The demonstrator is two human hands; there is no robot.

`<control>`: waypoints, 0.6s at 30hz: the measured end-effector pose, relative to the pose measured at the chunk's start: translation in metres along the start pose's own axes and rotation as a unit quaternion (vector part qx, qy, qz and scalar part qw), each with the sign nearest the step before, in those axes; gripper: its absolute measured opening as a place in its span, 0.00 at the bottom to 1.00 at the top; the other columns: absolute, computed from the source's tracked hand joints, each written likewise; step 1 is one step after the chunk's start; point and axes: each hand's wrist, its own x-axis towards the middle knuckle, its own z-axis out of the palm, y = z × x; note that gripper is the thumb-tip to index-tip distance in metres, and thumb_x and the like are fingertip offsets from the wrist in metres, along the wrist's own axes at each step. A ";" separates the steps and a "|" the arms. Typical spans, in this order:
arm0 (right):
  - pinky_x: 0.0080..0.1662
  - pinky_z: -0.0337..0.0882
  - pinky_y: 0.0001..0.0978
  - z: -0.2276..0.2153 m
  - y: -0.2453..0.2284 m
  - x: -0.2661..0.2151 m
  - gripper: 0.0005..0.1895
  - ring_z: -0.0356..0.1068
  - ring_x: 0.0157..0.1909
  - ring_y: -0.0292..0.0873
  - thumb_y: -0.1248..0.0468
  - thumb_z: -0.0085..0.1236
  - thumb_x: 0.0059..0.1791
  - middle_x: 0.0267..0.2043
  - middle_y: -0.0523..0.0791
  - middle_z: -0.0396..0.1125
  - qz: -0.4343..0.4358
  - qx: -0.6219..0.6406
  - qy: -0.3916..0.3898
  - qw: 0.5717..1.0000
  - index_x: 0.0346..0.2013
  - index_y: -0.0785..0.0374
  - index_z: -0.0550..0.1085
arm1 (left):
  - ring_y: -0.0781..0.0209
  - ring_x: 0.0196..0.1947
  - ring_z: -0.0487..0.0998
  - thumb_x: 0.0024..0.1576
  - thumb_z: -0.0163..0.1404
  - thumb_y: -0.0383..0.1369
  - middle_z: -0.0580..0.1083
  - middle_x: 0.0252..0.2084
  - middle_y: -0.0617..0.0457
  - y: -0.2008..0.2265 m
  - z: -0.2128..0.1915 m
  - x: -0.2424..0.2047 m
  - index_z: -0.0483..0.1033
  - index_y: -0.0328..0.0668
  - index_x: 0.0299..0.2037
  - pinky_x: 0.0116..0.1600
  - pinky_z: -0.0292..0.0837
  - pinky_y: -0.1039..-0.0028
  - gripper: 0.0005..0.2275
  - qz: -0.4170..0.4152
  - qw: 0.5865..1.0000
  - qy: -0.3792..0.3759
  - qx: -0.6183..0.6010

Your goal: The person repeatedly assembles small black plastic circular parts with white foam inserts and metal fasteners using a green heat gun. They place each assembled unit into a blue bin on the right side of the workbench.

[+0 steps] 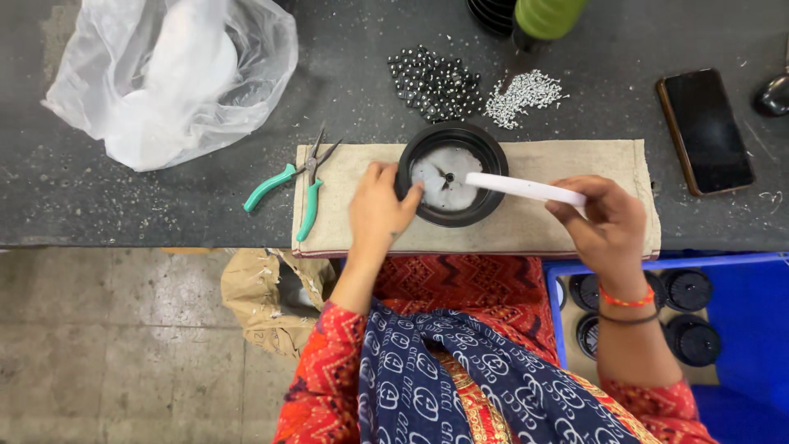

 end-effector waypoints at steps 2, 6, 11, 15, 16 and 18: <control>0.56 0.74 0.31 0.002 0.007 0.003 0.13 0.72 0.53 0.41 0.81 0.59 0.50 0.49 0.48 0.73 -0.006 0.048 -0.033 0.998 0.45 0.66 0.71 | 0.49 0.37 0.83 0.55 0.57 0.35 0.78 0.48 0.47 0.009 -0.002 0.001 0.79 0.42 0.48 0.43 0.77 0.64 0.12 -0.004 0.998 -0.012 -0.067; 0.62 0.72 0.36 0.023 0.022 0.011 0.12 0.71 0.57 0.45 0.80 0.60 0.48 0.50 0.48 0.72 -0.047 0.088 -0.103 0.990 0.44 0.66 0.73 | 0.50 0.47 0.83 0.57 0.59 0.32 0.78 0.52 0.51 0.035 -0.018 0.003 0.80 0.45 0.50 0.51 0.79 0.66 0.12 0.168 0.979 0.016 -0.117; 0.57 0.72 0.36 0.029 0.022 0.005 0.17 0.72 0.55 0.46 0.77 0.68 0.43 0.49 0.49 0.72 -0.118 -0.129 -0.059 0.983 0.44 0.65 0.74 | 0.44 0.58 0.78 0.56 0.61 0.32 0.73 0.62 0.43 0.061 -0.021 -0.019 0.76 0.40 0.57 0.62 0.74 0.62 0.18 0.229 0.932 -0.063 -0.273; 0.55 0.74 0.36 0.034 0.019 -0.014 0.24 0.70 0.56 0.45 0.77 0.67 0.40 0.54 0.51 0.68 -0.134 -0.269 0.050 0.952 0.51 0.65 0.74 | 0.46 0.63 0.78 0.59 0.59 0.36 0.73 0.65 0.42 0.060 -0.011 -0.041 0.74 0.41 0.62 0.67 0.73 0.64 0.21 0.165 0.912 -0.130 -0.353; 0.54 0.76 0.35 0.037 0.019 -0.019 0.26 0.71 0.55 0.44 0.78 0.65 0.41 0.56 0.51 0.66 -0.113 -0.267 0.065 0.955 0.53 0.65 0.73 | 0.46 0.63 0.78 0.59 0.59 0.37 0.73 0.65 0.42 0.058 -0.008 -0.045 0.73 0.40 0.62 0.67 0.73 0.64 0.22 0.174 0.909 -0.129 -0.357; 0.57 0.75 0.37 0.048 0.020 -0.030 0.33 0.69 0.60 0.48 0.77 0.66 0.41 0.60 0.51 0.63 -0.111 -0.203 0.082 0.969 0.61 0.65 0.67 | 0.44 0.64 0.77 0.59 0.60 0.39 0.73 0.66 0.41 0.055 -0.004 -0.050 0.72 0.38 0.62 0.69 0.71 0.62 0.23 0.200 0.906 -0.120 -0.353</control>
